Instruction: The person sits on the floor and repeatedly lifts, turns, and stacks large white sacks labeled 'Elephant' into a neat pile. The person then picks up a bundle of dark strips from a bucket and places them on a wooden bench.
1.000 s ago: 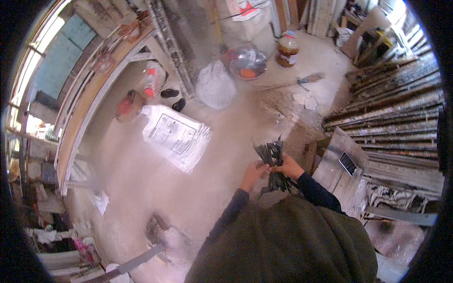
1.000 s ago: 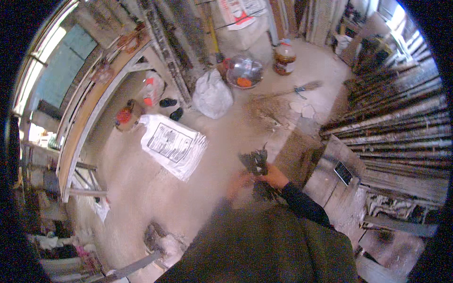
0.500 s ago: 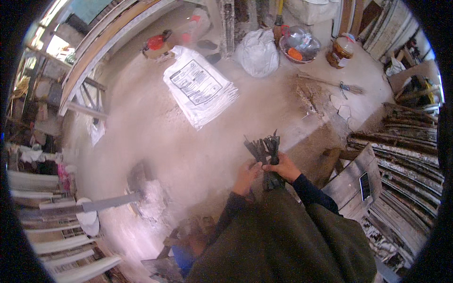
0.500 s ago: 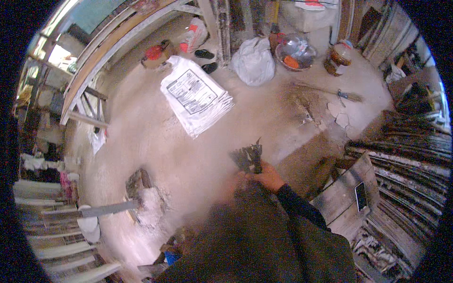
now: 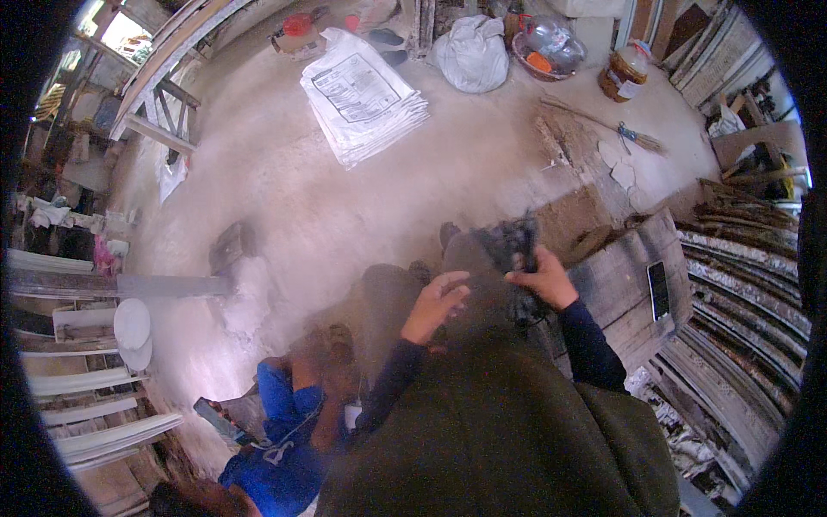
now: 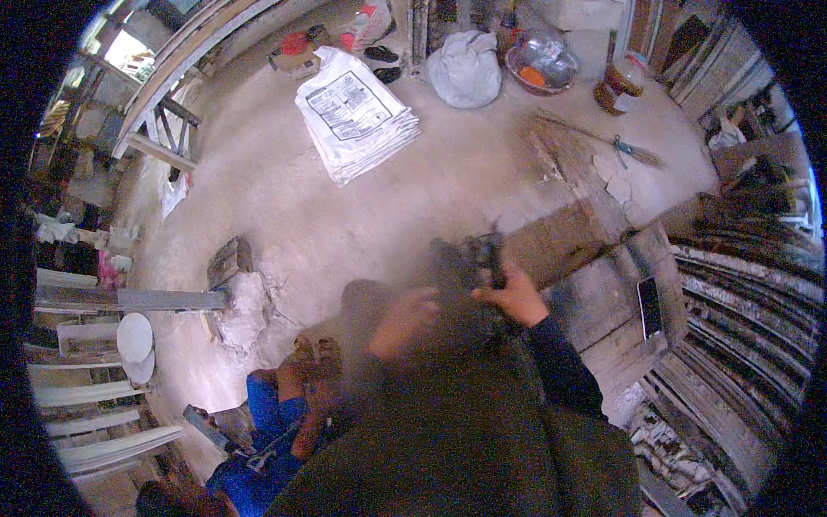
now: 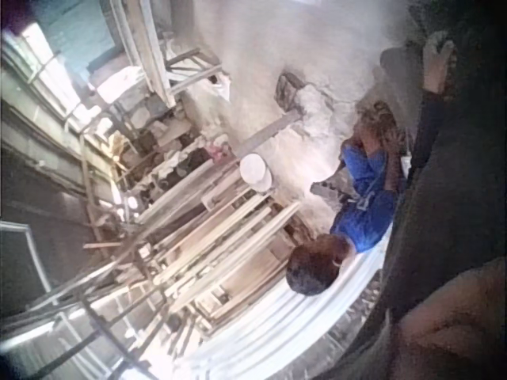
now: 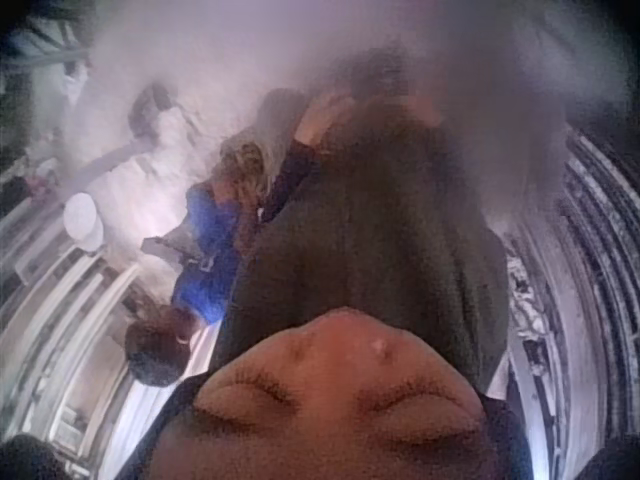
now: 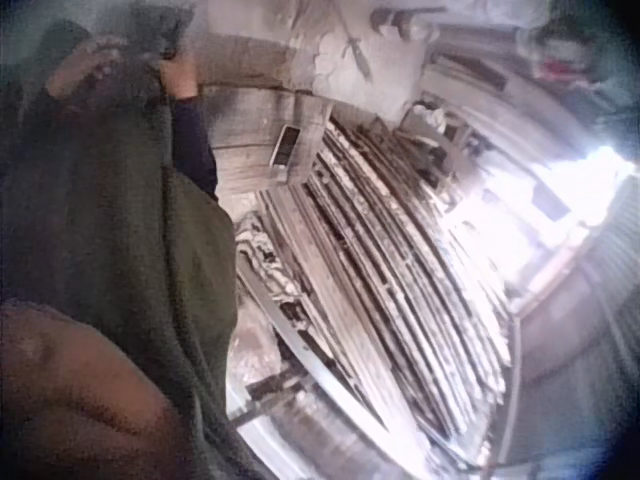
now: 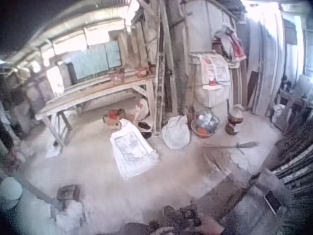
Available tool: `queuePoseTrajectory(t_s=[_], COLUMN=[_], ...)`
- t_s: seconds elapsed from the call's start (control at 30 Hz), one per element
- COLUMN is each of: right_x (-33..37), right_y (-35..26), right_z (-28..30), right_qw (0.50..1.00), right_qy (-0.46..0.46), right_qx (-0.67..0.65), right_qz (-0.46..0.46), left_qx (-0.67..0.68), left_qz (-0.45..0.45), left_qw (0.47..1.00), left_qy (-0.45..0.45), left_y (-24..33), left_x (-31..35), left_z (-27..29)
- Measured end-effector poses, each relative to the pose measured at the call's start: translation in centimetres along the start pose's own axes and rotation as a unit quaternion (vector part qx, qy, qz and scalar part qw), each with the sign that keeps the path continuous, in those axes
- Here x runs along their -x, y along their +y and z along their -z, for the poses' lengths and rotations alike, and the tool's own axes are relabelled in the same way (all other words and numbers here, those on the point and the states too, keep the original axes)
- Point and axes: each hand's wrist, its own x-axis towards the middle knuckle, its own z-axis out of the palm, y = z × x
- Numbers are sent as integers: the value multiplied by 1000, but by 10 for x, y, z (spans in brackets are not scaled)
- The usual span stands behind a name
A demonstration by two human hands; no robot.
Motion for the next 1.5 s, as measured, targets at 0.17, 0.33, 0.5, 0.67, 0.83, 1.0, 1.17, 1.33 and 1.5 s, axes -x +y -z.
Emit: queuePoseTrajectory(t_s=[0.17,0.33,0.5,0.67,0.83,1.0,1.17,1.33,1.5], right_x=[46,90,109,106,92,97,109,117,128], right_y=[88,157,161,163,173,219,231,193,190], right_z=[39,38,26,27,38,50,66,74,70], right_qw=[991,967,975,968,964,933,982,965,978], right_qy=[121,139,132,173,137,140,125,170,184], right_qx=[-60,198,134,138,191,315,106,149,45], right_qz=[23,-78,-118,-117,-124,-104,-99,-131,-89], left_qx=[-120,-95,-110,4,174,226,60,-48,-19], left_qz=[-108,-116,-146,-70,23,86,166,133,165], left_qw=[987,989,982,965,967,966,974,962,947], left_qy=[-13,3,-40,-253,-186,-92,-138,-232,-276], left_y=[-39,-50,-22,0,-67,-113,-85,-87,-77], left_x=[21,38,35,-14,-51,-100,-102,-104,-83], left_z=[11,9,-17,-106,-163,-151,-168,-183,-216])
